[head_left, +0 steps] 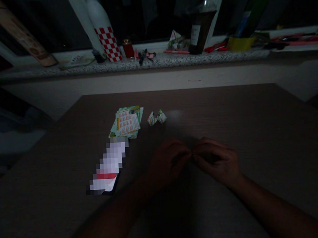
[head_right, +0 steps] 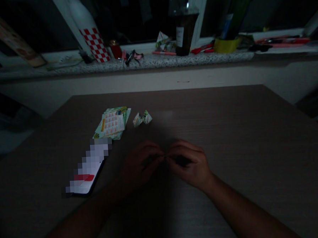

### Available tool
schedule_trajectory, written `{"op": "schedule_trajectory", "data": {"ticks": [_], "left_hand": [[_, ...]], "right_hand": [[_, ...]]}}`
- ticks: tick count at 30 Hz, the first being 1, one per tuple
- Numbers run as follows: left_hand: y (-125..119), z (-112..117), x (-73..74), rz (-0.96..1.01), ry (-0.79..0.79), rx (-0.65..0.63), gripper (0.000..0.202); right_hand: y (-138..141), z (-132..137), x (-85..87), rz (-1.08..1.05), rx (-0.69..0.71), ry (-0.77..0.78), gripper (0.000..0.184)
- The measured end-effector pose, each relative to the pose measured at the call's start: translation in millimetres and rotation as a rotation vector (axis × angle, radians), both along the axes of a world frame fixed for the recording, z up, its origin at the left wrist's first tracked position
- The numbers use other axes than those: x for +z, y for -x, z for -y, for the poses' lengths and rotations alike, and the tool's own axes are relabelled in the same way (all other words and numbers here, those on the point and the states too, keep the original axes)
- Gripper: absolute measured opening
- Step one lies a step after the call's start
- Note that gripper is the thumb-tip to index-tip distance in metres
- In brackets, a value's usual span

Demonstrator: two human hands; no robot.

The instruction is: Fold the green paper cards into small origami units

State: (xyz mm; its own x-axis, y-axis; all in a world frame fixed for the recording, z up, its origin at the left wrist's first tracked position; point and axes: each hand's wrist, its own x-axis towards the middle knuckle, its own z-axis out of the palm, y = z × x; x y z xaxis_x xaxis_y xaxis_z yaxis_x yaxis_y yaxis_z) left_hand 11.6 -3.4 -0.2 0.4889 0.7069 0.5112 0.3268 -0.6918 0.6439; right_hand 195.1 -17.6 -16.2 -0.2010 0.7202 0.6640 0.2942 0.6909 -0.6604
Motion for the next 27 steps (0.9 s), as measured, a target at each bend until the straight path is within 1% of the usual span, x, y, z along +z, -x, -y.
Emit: {"op": "schedule_trajectory", "data": {"ticks": [6, 11, 13, 17, 19, 21, 24, 27], "left_hand": [[1.2, -1.6, -0.2, -0.002, 0.044, -0.007, 0.008], [4.2, -2.7, -1.4, 0.015, 0.050, 0.022, 0.010], [4.9, -2.3, -1.9, 0.035, 0.027, 0.058, 0.012], [6.2, -1.3, -2.7, 0.094, -0.037, 0.179, 0.017], [6.5, -1.1, -2.9, 0.113, -0.071, 0.209, 0.017], [6.2, -1.2, -2.8, 0.108, -0.079, 0.201, 0.014], [5.0, -1.4, -3.0, 0.099, -0.056, 0.173, 0.010], [4.4, -1.9, -3.7, 0.081, -0.037, 0.170, 0.008]], "right_hand": [[-2.6, 1.3, -0.6, -0.004, 0.010, 0.035, 0.014], [-3.2, 3.1, 3.0, -0.025, -0.055, 0.046, 0.013], [-3.1, 3.7, 4.0, -0.036, -0.079, 0.036, 0.014], [-2.6, 3.6, 3.2, -0.054, -0.121, 0.010, 0.015], [-2.6, 3.2, 2.2, -0.066, -0.126, 0.019, 0.015], [-2.7, 3.0, 1.9, -0.070, -0.135, 0.019, 0.014], [-2.6, 3.3, 2.7, -0.067, -0.138, 0.028, 0.012], [-2.2, 3.3, 3.0, -0.060, -0.145, 0.048, 0.011]]}}
